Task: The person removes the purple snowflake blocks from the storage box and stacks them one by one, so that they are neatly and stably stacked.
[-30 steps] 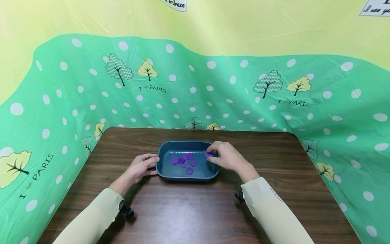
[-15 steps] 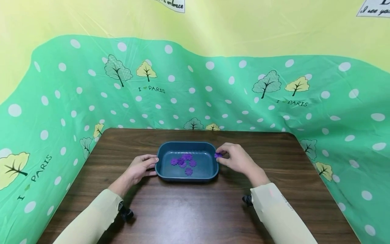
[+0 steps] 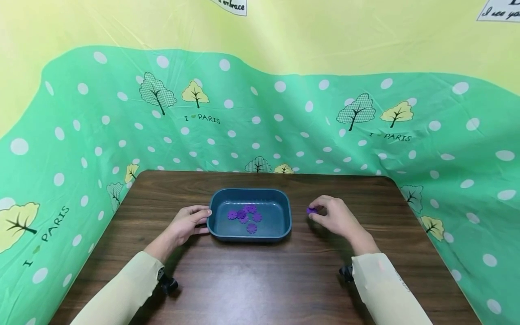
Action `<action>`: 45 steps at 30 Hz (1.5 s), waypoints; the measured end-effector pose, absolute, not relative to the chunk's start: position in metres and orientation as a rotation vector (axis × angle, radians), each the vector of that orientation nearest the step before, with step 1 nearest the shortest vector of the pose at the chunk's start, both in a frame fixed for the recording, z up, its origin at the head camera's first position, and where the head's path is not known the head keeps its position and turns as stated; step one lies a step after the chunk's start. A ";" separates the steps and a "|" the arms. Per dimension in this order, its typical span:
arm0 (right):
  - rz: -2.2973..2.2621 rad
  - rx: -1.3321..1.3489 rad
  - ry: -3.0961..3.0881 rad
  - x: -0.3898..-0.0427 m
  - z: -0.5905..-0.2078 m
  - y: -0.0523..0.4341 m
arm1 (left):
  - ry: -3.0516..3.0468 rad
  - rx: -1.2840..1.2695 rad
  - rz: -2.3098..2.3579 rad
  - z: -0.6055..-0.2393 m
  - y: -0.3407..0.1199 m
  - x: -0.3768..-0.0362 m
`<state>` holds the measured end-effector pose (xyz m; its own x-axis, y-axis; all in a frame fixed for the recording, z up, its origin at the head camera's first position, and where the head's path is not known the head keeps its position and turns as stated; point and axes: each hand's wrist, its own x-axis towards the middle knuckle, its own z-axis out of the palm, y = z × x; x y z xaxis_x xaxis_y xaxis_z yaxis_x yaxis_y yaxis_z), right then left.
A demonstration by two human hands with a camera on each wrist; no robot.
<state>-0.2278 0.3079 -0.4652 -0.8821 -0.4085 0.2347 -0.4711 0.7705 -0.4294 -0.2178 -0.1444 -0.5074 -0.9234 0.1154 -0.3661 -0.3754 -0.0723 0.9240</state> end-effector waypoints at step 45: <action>0.601 0.583 -2.946 -0.229 -0.506 0.334 | 1.853 -0.292 2.064 -0.512 -0.147 -0.219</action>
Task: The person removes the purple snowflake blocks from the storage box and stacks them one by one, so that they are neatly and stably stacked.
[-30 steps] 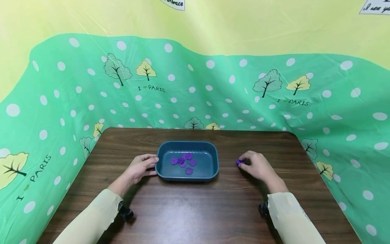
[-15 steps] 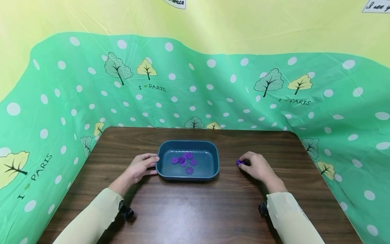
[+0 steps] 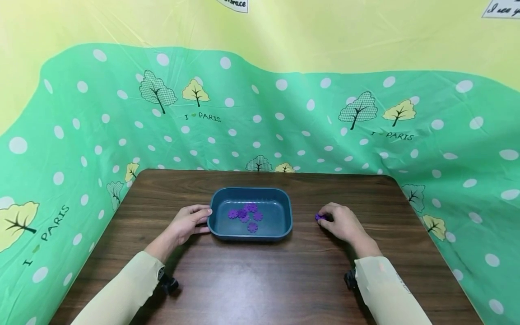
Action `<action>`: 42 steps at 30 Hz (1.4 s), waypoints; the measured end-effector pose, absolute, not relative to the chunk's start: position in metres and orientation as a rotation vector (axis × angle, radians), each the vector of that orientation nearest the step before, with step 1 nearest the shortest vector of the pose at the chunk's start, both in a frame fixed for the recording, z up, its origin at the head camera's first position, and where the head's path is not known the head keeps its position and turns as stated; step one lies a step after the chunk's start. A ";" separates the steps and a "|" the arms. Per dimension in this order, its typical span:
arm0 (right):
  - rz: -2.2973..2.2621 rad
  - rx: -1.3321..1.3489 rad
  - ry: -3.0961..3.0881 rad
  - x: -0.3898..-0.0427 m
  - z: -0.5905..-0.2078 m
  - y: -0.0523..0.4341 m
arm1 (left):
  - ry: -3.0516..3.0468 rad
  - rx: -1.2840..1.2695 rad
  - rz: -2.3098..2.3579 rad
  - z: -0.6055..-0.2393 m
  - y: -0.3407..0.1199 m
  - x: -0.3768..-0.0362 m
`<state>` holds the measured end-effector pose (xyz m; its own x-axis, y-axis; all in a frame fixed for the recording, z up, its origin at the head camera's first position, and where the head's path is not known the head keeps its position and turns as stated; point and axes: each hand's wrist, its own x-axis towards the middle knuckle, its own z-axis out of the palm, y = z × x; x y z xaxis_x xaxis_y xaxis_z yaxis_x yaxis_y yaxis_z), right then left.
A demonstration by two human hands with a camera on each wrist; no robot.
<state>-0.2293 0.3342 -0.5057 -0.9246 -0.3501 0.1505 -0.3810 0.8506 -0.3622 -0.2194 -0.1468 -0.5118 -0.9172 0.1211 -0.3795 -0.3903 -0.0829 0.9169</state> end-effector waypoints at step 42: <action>0.567 0.557 -2.969 -0.231 -0.503 0.333 | 1.856 -0.277 2.067 -0.511 -0.146 -0.218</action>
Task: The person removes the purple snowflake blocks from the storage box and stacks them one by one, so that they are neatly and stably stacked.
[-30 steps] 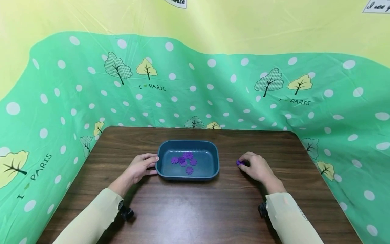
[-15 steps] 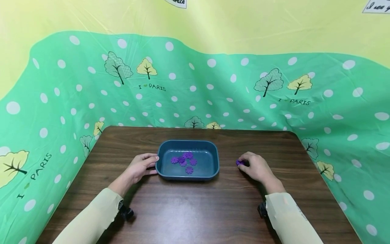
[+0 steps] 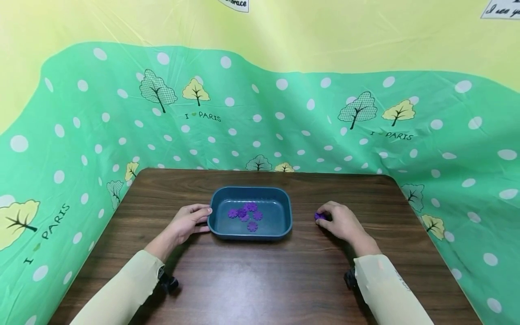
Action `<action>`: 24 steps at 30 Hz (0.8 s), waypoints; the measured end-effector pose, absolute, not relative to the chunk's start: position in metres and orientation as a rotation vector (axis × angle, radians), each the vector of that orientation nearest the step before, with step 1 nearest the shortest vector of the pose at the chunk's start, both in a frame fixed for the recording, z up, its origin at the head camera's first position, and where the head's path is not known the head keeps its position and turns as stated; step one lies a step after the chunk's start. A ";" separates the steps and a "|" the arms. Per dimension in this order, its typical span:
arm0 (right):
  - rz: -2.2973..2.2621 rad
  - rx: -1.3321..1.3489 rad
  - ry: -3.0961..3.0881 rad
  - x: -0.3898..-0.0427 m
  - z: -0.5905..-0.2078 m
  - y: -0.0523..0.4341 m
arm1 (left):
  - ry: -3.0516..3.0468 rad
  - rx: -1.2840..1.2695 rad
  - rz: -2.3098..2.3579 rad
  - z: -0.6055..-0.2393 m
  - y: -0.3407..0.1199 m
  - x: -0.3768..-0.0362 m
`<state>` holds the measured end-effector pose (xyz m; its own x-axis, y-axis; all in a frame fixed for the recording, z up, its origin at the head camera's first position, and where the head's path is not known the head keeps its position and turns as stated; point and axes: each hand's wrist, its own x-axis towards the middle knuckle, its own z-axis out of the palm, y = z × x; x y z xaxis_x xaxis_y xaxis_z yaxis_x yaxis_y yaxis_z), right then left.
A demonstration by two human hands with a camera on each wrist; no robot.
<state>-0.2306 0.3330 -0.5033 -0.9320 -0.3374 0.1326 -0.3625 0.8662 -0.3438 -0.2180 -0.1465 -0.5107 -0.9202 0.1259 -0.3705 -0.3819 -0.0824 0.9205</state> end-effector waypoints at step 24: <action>0.587 0.755 -2.867 -0.251 -0.437 0.289 | 1.857 -0.282 2.069 -0.509 -0.147 -0.217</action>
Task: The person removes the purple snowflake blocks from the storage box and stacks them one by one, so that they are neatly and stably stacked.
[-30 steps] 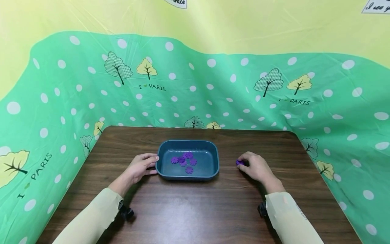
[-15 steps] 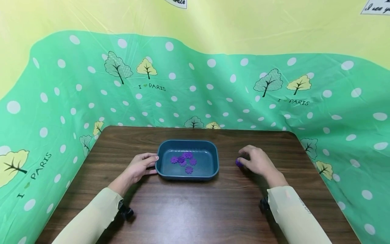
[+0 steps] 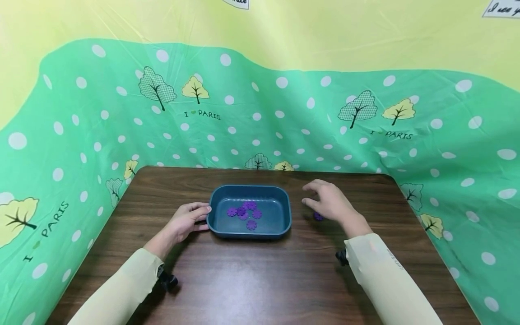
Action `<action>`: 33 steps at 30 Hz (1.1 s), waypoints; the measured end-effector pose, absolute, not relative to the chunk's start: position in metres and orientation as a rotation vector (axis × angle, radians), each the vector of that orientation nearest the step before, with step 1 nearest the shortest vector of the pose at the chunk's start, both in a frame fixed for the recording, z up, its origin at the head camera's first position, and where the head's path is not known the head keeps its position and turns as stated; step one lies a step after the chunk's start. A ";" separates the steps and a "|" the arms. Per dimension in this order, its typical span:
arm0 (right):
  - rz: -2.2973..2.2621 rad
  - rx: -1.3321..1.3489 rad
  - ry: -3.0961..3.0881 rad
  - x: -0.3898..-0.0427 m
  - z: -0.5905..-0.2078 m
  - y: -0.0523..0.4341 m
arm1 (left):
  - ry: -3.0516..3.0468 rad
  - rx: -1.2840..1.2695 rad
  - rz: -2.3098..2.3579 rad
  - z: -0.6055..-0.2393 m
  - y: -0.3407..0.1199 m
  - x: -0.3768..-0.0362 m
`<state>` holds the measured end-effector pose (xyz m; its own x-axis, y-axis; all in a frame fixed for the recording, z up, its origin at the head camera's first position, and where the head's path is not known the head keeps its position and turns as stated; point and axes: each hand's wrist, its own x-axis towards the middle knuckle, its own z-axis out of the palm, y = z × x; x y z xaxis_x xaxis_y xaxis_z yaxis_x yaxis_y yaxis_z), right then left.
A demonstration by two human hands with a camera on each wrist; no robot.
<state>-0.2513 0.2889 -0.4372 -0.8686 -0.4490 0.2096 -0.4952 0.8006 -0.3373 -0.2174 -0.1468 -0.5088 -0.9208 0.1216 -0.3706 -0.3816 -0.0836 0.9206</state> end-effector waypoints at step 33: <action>0.517 1.010 -2.972 -0.254 -0.466 0.170 | 1.863 -0.294 2.080 -0.509 -0.145 -0.218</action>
